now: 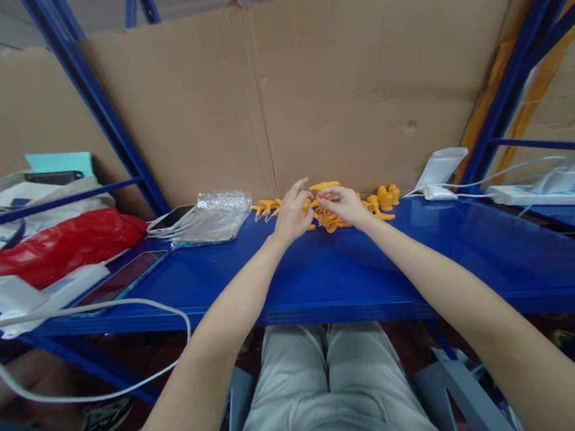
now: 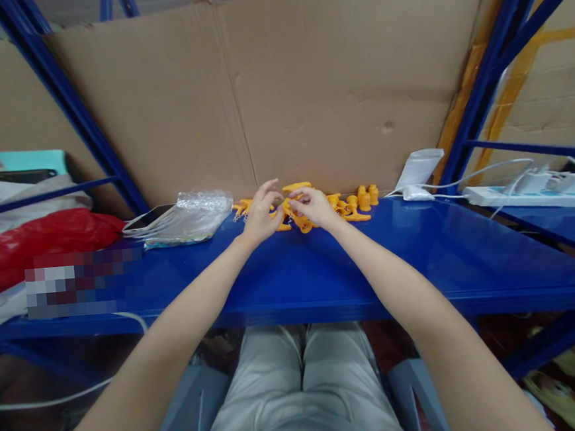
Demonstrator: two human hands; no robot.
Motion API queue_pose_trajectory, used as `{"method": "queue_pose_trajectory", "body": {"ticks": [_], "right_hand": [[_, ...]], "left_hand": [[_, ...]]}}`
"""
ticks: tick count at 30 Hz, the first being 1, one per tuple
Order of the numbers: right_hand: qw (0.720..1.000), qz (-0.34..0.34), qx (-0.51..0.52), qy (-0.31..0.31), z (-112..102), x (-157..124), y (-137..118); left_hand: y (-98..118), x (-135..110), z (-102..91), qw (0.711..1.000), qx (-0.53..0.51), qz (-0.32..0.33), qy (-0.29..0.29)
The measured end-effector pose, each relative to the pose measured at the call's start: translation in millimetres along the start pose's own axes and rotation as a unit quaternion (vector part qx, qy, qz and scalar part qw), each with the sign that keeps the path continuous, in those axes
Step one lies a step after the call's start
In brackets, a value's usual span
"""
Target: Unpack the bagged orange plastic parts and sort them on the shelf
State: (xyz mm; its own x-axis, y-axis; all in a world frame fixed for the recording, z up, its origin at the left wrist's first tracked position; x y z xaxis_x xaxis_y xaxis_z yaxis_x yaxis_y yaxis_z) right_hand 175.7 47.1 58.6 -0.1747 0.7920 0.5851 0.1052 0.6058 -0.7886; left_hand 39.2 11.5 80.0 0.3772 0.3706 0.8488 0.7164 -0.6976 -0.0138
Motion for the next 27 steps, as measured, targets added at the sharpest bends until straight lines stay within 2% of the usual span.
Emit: {"method": "queue_pose_trajectory", "body": {"ticks": [3, 8, 10, 15, 23, 27], "right_hand": [[1.000, -0.011, -0.009, 0.017, -3.8, 0.8, -0.4], [0.997, -0.032, -0.029, 0.058, -12.3, 1.7, -4.2], [0.995, -0.042, -0.040, 0.081, -17.6, 1.7, -7.4], [0.993, -0.045, -0.053, 0.098, -22.9, 1.7, -9.3], [0.992, -0.035, -0.054, 0.106, -21.7, 1.0, -2.8], [0.992, -0.035, -0.060, 0.103, -22.7, 2.2, 1.4]], "left_hand": [[5.2, 0.7, -0.5, 1.000, -0.014, -0.006, -0.016], [6.4, -3.7, 13.3, 0.991, -0.028, -0.050, -0.123], [8.0, -5.7, 16.8, 0.987, -0.038, -0.061, -0.146], [13.9, -5.7, 22.3, 0.981, -0.079, -0.060, -0.168], [11.0, -7.3, 36.5, 0.961, -0.150, -0.082, -0.218], [9.9, -8.5, 37.6, 0.956, -0.169, -0.100, -0.218]]}}
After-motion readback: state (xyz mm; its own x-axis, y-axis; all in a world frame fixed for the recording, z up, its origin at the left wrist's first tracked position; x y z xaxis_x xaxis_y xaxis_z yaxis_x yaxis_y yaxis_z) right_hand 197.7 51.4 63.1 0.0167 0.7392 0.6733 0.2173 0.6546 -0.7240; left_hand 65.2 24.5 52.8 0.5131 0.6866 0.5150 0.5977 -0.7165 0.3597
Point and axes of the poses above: each hand's wrist, its own x-axis towards the middle knuckle, its own z-axis out of the palm, y = z × x, the point moved 8 cm from there along x, towards the middle knuckle, and after that the axes turned 13 degrees about x, right-handed, at the moved point
